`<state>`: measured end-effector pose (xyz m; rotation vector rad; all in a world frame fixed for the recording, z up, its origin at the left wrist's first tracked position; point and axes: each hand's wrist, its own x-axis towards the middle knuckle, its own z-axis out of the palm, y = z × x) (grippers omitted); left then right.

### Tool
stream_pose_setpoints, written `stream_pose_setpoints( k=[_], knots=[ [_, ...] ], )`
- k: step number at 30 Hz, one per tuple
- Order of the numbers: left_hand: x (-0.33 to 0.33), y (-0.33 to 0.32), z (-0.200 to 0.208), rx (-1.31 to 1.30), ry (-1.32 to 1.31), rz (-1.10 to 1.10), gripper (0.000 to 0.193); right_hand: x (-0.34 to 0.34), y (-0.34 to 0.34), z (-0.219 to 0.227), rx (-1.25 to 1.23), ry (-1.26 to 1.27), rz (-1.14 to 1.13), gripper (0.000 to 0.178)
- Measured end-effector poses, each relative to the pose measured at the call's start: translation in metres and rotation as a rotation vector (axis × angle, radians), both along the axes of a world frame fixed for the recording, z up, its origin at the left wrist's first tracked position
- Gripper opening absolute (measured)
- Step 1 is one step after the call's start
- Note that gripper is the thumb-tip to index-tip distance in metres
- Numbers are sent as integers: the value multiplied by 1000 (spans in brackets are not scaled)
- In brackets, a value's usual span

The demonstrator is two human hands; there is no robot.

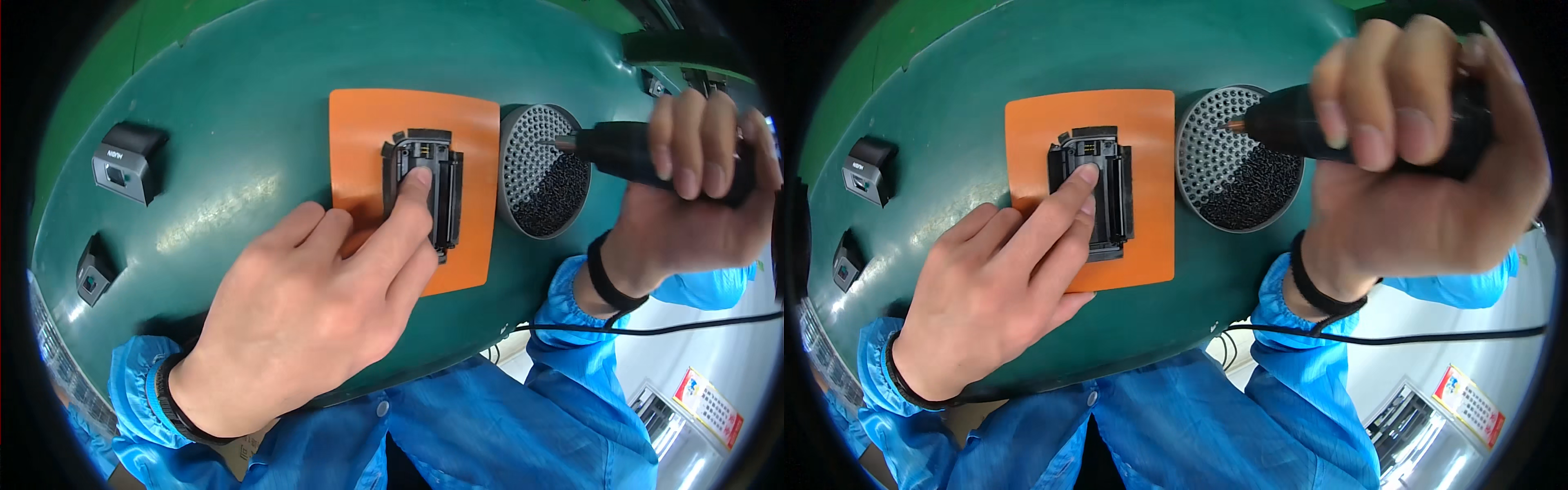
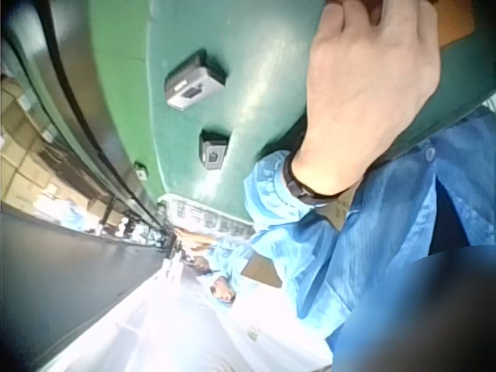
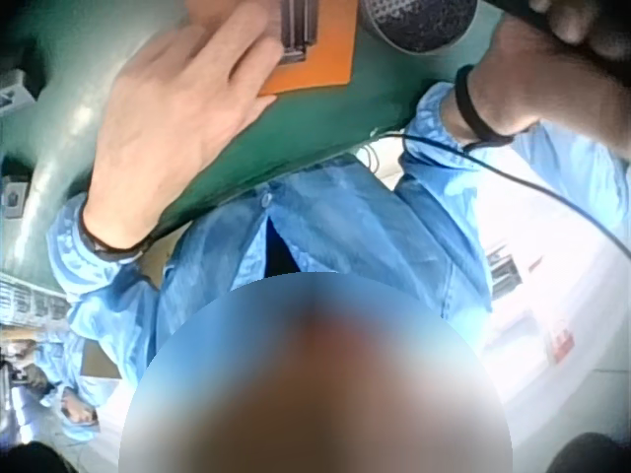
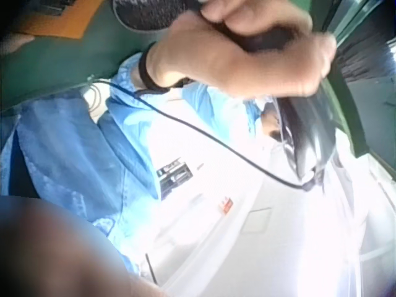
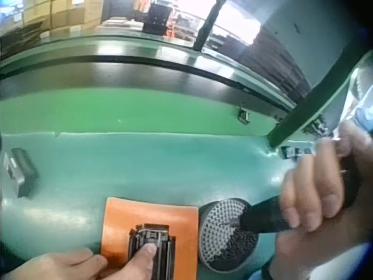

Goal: Using an electric screwdriver to assemble plastic housing components on an assembly line.

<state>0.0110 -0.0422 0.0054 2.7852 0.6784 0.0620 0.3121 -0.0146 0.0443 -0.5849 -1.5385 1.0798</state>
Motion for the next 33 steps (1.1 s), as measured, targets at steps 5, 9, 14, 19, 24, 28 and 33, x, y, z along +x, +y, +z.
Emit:
stream_pose_setpoints(
  k=[5,9,14,19,24,28,33],
  knots=[
    [1,2,2,-20,39,-1,64,-13,-8,-14,9,33,-123,35],
    [0,0,2,-40,28,11,64,-16,-7,-17,14,50,-157,36],
    [-2,1,2,-55,10,14,67,-18,-7,-20,8,78,-173,36],
    [-3,3,1,-63,-15,24,64,-19,-7,-24,6,106,-183,36],
    [-3,3,-3,-49,-48,40,62,-21,-7,-25,1,122,-196,37],
    [-4,5,-5,-70,-79,36,63,-19,-8,-27,-4,154,-203,37],
    [-4,6,-1,-81,-78,34,62,-41,-13,-17,-52,75,-387,24]
  ],
)
